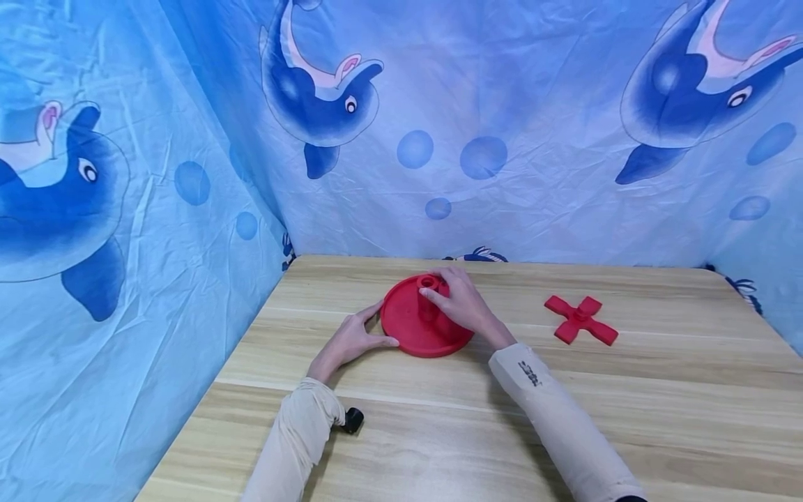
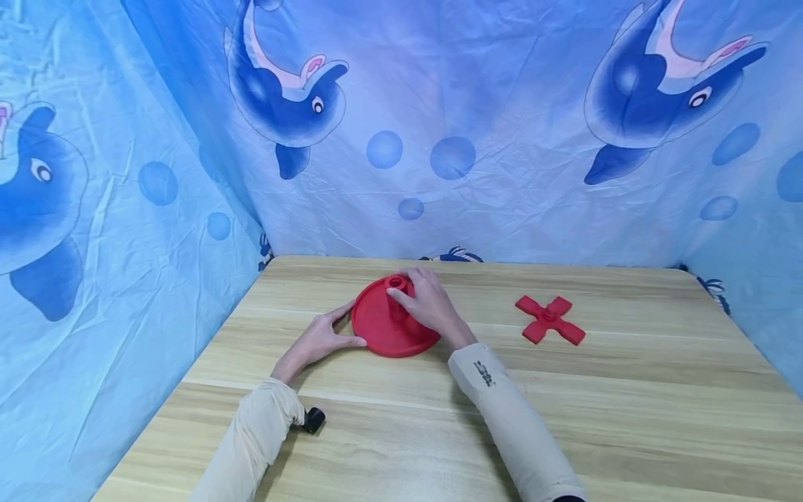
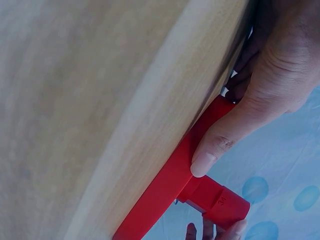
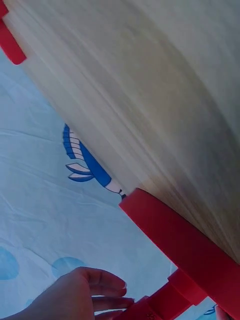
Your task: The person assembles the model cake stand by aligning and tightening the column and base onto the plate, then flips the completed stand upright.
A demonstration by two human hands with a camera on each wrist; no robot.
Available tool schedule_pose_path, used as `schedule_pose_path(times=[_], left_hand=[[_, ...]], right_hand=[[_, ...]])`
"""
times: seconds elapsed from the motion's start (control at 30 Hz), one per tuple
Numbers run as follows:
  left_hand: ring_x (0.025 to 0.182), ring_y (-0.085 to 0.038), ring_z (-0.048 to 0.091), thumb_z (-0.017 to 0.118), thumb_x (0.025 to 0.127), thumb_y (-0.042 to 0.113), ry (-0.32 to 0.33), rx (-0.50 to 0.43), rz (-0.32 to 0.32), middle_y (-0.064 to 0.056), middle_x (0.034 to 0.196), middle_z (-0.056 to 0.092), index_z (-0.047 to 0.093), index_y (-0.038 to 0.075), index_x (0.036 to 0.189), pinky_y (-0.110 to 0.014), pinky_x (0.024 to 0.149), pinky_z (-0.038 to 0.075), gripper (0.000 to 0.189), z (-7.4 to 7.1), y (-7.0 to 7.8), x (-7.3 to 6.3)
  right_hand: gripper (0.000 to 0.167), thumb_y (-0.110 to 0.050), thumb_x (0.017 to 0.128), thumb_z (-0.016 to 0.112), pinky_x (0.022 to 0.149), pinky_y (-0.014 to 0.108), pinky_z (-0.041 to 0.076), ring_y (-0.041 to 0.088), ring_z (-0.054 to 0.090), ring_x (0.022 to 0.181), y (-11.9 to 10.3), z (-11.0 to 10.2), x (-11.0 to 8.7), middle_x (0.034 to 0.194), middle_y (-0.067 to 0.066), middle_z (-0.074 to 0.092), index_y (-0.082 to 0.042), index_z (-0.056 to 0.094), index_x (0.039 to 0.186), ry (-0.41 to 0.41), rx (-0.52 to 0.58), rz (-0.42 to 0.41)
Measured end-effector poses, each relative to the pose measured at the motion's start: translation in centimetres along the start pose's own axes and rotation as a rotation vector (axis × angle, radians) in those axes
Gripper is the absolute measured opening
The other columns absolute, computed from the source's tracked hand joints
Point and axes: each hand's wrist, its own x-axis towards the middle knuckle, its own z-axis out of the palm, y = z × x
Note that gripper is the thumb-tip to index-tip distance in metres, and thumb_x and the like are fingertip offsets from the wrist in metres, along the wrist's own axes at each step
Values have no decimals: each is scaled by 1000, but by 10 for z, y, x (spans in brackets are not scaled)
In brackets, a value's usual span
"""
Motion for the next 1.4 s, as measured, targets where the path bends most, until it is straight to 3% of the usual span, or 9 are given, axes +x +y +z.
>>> schedule_pose_path(times=[0.37, 0.7, 0.9, 1.27, 1.4], left_hand=[[142, -30, 45, 90, 75, 55, 6, -11, 5, -10, 156, 48, 43, 18, 160, -51, 112, 42, 104, 0, -2, 0], [140, -31, 46, 90, 76, 54, 2, -11, -5, -13, 157, 48, 42, 17, 160, -53, 111, 42, 103, -1, -1, -2], [140, -32, 46, 90, 76, 52, 7, -6, -12, -15, 155, 49, 44, 15, 159, -52, 112, 42, 102, -1, 1, -3], [142, -33, 44, 91, 76, 52, 6, -16, -4, -16, 156, 48, 43, 15, 159, -53, 112, 41, 103, -2, -3, -2], [142, -33, 44, 91, 76, 52, 0, -23, -4, -15, 156, 48, 43, 15, 159, -53, 112, 41, 103, -1, -2, 0]], right_hand=[[69, -33, 96, 76, 89, 52, 59, 35, 52, 127, 18, -35, -19, 139, 18, 56, -9, 48, 153, -29, -25, 55], [63, -34, 99, 71, 96, 59, 53, 38, 54, 125, 49, -70, -41, 135, 22, 58, -3, 50, 150, 9, -95, 29], [67, -41, 100, 68, 97, 60, 51, 39, 52, 126, 62, -92, -58, 137, 22, 56, -3, 48, 151, 7, -135, 81], [61, -33, 104, 65, 100, 64, 45, 45, 51, 124, 81, -131, -86, 133, 28, 56, 4, 48, 148, 54, -180, 103], [57, -26, 102, 68, 91, 61, 47, 45, 56, 111, 90, -146, -98, 128, 29, 58, 6, 50, 145, 99, -196, 104]])
